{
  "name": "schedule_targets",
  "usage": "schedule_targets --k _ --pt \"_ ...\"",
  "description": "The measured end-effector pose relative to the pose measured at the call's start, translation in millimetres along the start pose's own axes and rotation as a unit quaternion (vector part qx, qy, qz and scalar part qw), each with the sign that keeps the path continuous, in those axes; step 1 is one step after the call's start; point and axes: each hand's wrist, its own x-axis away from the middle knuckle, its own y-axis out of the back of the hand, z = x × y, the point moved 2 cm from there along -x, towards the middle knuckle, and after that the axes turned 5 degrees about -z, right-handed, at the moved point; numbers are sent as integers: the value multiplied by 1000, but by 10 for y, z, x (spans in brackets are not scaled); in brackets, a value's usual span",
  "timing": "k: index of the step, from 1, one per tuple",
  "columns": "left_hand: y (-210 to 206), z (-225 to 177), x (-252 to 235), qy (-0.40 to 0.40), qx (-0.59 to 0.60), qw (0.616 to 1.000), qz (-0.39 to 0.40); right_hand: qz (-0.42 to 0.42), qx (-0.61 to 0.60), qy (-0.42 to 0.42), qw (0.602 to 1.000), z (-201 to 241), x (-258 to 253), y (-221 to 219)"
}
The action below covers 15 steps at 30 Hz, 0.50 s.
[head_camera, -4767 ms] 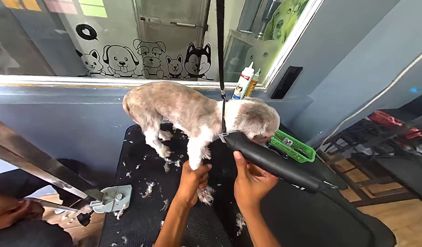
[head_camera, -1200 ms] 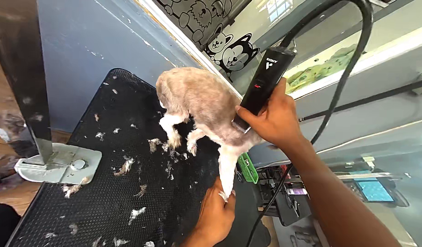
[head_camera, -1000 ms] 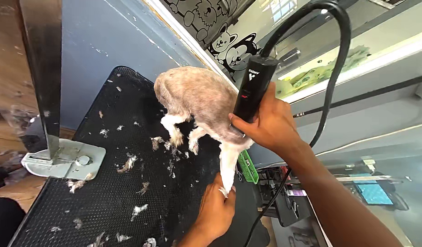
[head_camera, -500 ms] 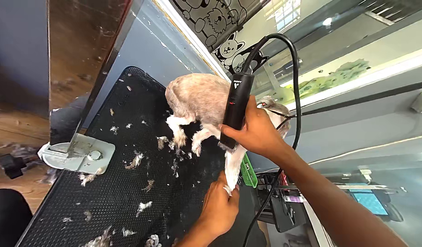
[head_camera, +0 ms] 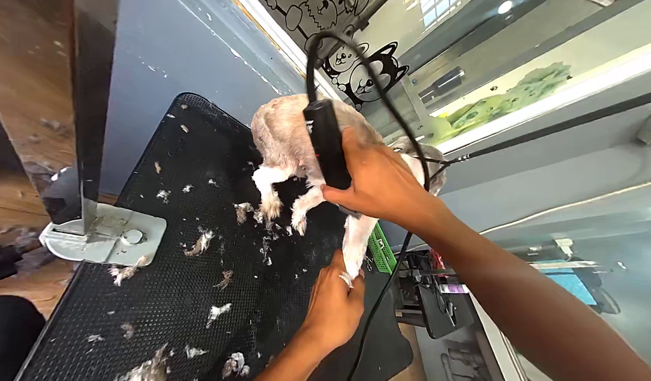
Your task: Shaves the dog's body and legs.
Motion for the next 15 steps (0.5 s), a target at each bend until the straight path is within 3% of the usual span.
schedule_targets --k 6,12,15 --pt "-43 40 7 -8 13 1000 -6 172 -32 0 985 130 73 -161" --pt "-35 103 -27 -17 85 996 -37 46 -156 28 986 39 352 -201" --pt "-51 113 -55 -12 127 991 -46 -107 -280 -44 953 -202 502 -153"
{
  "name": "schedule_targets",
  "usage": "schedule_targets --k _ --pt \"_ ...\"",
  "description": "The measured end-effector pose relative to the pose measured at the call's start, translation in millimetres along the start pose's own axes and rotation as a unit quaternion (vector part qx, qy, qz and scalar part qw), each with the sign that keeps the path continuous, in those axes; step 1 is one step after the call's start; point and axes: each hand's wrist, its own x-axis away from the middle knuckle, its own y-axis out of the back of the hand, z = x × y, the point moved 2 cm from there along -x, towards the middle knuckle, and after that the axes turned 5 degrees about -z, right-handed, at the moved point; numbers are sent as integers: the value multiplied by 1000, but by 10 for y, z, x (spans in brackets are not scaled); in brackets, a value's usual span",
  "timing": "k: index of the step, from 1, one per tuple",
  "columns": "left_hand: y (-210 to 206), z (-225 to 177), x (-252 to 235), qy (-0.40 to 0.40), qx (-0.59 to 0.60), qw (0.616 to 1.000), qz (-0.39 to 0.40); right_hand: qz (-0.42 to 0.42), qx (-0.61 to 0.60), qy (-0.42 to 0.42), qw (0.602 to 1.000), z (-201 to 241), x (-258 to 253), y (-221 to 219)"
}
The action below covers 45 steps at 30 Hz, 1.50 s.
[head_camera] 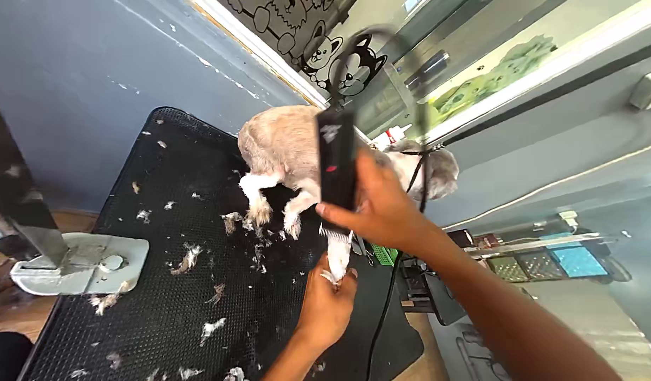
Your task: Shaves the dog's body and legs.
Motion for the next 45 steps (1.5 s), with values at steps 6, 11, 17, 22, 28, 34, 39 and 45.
schedule_targets --k 6,11,17,22,28,34,39,45 --pt "28 -6 -6 24 31 999 5 -191 -58 -48 979 -451 167 202" --pt "13 57 20 8 16 1000 2 -126 -108 -56 985 -379 383 29" --pt "9 123 24 -26 0 1000 0 0 -67 8 998 -103 478 -121" --pt "32 79 16 1 15 1000 1 -135 -95 -9 986 -309 243 57" --pt "72 120 -66 -22 69 997 13 -68 -114 -49 990 -181 609 -226" --pt "181 40 -149 -2 57 998 6 -352 -352 -106 861 -416 944 -163" --pt "210 -30 -186 9 26 999 20 -558 -353 -152 735 -765 972 -211" --pt "257 -42 -137 21 -4 999 30 -535 -414 -77 732 -757 1032 -469"
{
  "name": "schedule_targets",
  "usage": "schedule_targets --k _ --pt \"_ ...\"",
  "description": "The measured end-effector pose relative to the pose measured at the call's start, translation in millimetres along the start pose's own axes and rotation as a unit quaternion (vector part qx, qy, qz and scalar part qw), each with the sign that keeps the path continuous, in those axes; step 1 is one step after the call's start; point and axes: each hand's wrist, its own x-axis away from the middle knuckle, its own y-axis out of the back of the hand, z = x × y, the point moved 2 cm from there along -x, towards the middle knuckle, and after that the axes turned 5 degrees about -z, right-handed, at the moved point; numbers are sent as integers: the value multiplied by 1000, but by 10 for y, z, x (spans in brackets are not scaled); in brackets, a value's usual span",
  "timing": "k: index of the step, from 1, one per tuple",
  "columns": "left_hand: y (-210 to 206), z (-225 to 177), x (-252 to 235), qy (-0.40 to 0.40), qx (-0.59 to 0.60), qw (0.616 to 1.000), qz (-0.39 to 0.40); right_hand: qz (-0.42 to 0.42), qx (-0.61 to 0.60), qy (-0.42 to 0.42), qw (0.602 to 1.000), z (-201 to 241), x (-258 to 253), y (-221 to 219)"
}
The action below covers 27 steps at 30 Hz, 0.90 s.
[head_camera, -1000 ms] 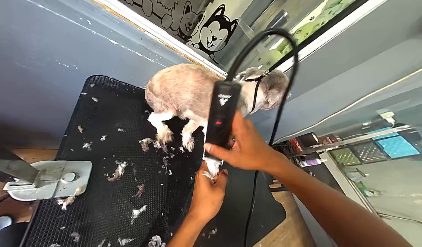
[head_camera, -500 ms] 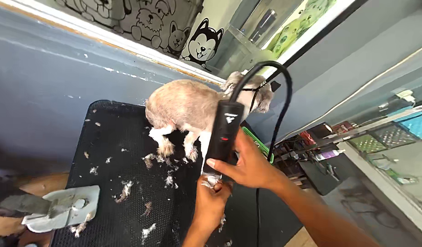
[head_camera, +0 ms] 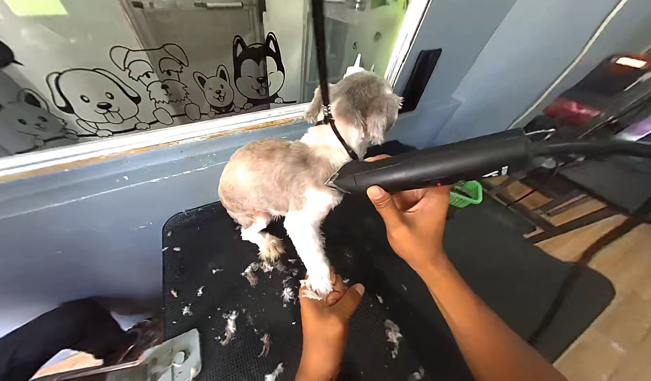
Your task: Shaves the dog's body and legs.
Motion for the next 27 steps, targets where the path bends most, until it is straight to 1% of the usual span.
schedule_targets --k 4,9,11,15,18,19,20,22,24,25,27 --pt "16 14 88 9 -23 1000 -8 12 -39 -10 999 -14 71 35" --pt "-17 2 145 10 -60 998 -10 88 15 -23 996 -48 308 3" --pt "-11 14 154 12 -66 998 -8 109 15 -39 993 -57 380 -1" --pt "27 24 228 17 -80 997 -5 150 -53 -121 980 21 446 95" --pt "33 -21 293 29 -100 995 -7 200 -157 -191 948 2 543 253" --pt "21 -58 307 34 -102 994 -11 197 -195 -199 940 -24 566 296" --pt "10 -92 313 36 -103 994 -7 172 -221 -198 939 -51 574 321" --pt "7 -144 315 38 -95 995 1 72 -224 -165 958 -99 533 296" --pt "18 -180 336 45 -86 995 5 -16 -209 -105 972 -149 443 203" --pt "21 -196 348 51 -80 995 7 -39 -202 -84 975 -162 399 153" --pt "27 -218 377 61 -71 996 9 -44 -185 -69 979 -162 357 56"
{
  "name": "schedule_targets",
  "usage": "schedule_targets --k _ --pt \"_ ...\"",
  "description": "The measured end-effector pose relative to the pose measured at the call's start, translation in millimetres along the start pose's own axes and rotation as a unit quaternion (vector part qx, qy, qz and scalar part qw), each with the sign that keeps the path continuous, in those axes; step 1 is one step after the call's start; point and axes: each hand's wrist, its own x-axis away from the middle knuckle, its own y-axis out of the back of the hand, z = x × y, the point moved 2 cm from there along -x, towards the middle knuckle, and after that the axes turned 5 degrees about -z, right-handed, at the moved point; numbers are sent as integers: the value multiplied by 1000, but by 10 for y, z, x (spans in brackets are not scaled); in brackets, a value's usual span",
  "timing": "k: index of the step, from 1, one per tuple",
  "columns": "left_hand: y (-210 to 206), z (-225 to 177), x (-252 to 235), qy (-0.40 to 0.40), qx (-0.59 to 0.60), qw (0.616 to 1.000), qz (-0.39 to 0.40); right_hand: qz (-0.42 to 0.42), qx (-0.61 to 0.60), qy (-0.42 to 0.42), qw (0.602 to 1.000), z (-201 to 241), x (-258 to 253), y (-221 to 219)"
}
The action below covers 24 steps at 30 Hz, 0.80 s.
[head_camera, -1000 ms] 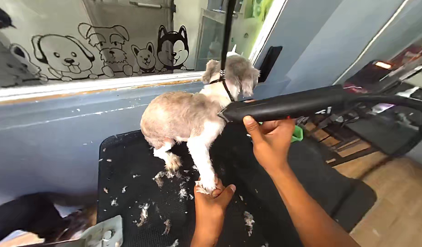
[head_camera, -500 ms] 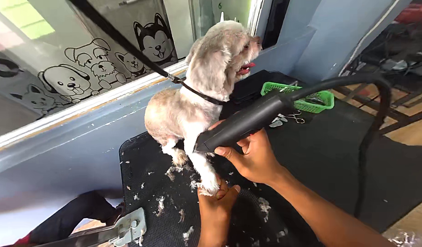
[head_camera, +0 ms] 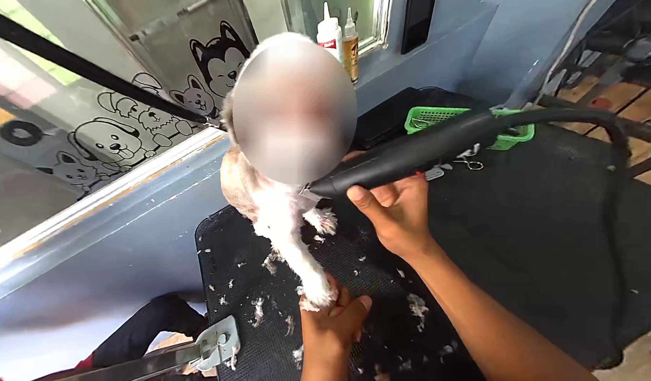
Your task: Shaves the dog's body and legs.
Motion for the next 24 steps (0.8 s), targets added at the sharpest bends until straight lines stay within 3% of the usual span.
schedule_targets --k 7,10,12,14,16,18,21,24 --pt "144 -37 99 18 -30 999 -16 165 43 -110 979 -64 144 -200" --pt "247 -87 136 16 -62 998 -15 208 -24 -196 958 -86 225 -147" --pt "306 -162 191 19 -73 997 -5 176 -93 -233 952 -134 316 -53" --pt "322 -258 258 36 -80 996 7 77 -146 -292 942 -190 444 32" --pt "287 -364 336 61 -108 992 -4 -41 -157 -382 910 -233 553 77" --pt "243 -454 393 76 -167 983 -15 -81 -162 -454 873 -255 636 72" --pt "276 -503 417 64 -319 945 -22 22 -150 -524 838 -149 799 -15" --pt "258 -541 426 37 -517 855 -12 165 -101 -556 809 42 875 -183"
